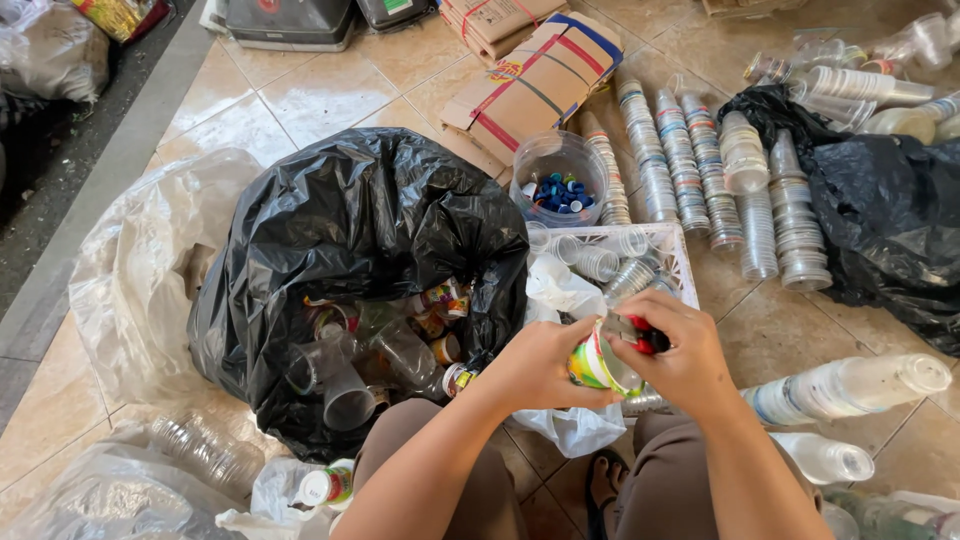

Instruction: The person sits on the floor and uses a red utility knife to cut the labels off various plastic containers. They pick up each container, slice around the label, and place the modified container into a white basket while discarding the labels into a black trash bag.

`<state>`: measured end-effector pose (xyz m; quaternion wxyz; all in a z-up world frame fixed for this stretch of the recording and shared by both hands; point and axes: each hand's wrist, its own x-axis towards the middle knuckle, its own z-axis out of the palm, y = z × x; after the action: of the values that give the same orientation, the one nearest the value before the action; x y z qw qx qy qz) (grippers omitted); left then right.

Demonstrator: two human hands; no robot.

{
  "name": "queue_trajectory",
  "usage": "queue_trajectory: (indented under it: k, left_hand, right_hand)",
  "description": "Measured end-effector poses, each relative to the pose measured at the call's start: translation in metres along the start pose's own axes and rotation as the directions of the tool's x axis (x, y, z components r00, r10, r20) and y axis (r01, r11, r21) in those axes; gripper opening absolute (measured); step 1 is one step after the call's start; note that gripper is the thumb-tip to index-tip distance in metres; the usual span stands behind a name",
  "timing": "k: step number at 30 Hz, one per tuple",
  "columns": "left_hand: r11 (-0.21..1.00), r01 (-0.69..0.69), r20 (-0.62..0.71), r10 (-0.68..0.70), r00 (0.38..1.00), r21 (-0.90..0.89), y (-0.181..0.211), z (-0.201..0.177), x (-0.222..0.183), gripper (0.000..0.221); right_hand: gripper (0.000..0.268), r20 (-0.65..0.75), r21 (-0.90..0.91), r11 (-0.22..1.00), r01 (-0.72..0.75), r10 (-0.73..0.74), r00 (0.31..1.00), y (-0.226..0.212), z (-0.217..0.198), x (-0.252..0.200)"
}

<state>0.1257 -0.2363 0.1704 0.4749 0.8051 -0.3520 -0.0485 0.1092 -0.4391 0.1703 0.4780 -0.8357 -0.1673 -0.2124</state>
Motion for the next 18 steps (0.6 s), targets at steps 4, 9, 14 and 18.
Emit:
queue_trajectory:
  k: [4, 9, 14, 18]
  left_hand:
    - [1.0, -0.006, 0.03, 0.006, 1.0, -0.015, -0.009, 0.002, 0.001, 0.055]
    - [0.981, -0.104, 0.028, 0.101, 0.995, 0.165, -0.032, 0.014, 0.004, 0.067]
    - [0.98, -0.172, -0.058, 0.178, 0.982, 0.1, -0.032, 0.016, 0.009, 0.073]
    - [0.968, -0.247, -0.172, 0.251, 0.953, 0.046, -0.036, 0.019, 0.011, 0.077]
  right_hand:
    - [0.01, 0.027, 0.019, 1.0, -0.011, 0.01, 1.0, -0.007, -0.006, 0.004]
    - [0.018, 0.153, -0.024, 0.995, -0.092, 0.094, 0.984, -0.01, -0.014, 0.006]
    - [0.005, -0.071, -0.054, 0.987, -0.148, 0.144, 0.987, -0.003, -0.005, 0.003]
    - [0.009, -0.215, -0.005, 0.924, -0.382, 0.372, 0.903, 0.023, -0.018, -0.003]
